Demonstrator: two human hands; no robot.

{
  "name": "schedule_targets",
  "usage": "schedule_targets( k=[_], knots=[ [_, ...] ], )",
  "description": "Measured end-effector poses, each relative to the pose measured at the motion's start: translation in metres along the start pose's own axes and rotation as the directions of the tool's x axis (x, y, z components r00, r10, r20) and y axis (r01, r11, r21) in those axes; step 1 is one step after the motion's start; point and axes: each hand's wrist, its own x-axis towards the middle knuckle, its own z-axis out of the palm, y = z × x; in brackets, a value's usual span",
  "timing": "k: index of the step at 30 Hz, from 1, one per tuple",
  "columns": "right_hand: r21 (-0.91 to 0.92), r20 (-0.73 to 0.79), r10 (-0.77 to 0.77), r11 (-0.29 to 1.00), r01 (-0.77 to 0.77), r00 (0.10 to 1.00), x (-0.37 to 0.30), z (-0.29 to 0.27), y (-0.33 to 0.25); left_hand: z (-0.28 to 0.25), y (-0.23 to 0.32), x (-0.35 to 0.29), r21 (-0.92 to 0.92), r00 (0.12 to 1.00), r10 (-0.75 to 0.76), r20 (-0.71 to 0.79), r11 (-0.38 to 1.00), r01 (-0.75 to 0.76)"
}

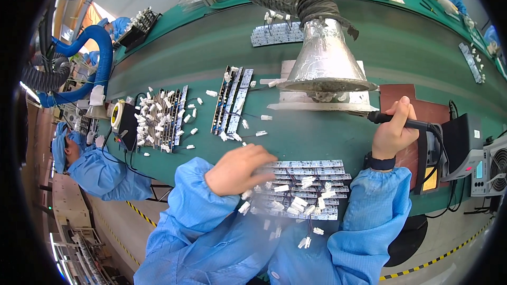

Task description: The person solders wires onto LED circuit boards using a soldering iron and stacks the completed boards on the table.

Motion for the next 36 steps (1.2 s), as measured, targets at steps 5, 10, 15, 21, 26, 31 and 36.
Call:
schedule_targets(
  k=[5,10,15,21,26,31,36],
  knots=[
    [0.008,0.000,0.000,1.000,0.000,1.000,0.001,-0.002,0.001,-0.003,0.001,0.004,-0.078,0.985,-0.011,0.173,0.997,0.025],
    [0.037,-0.047,-0.016,0.999,0.018,0.999,0.001,-0.004,0.001,-0.045,0.005,0.016,-0.099,0.987,-0.073,0.143,0.991,0.087],
    [0.001,-0.030,-0.033,0.999,0.033,0.999,0.001,0.000,0.001,-0.086,-0.052,0.105,0.090,0.978,-0.202,-0.061,0.974,0.206],
    [-0.033,-0.066,-0.062,0.998,0.060,0.996,0.004,-0.005,0.003,-0.071,-0.156,0.254,0.078,0.901,-0.397,0.172,0.918,0.390],
    [-0.044,-0.056,-0.033,0.999,0.030,0.998,0.002,0.005,0.009,-0.062,-0.288,0.308,0.325,0.903,-0.314,0.293,0.921,0.215],
    [-0.024,-0.103,0.018,0.999,-0.021,0.995,0.004,-0.004,0.005,-0.044,-0.209,0.324,0.147,0.764,-0.606,0.219,0.795,0.588],
    [-0.042,-0.090,0.010,0.999,-0.014,0.996,0.005,-0.007,0.007,-0.018,-0.219,0.344,0.124,0.801,-0.557,0.220,0.831,0.543]
  ],
)
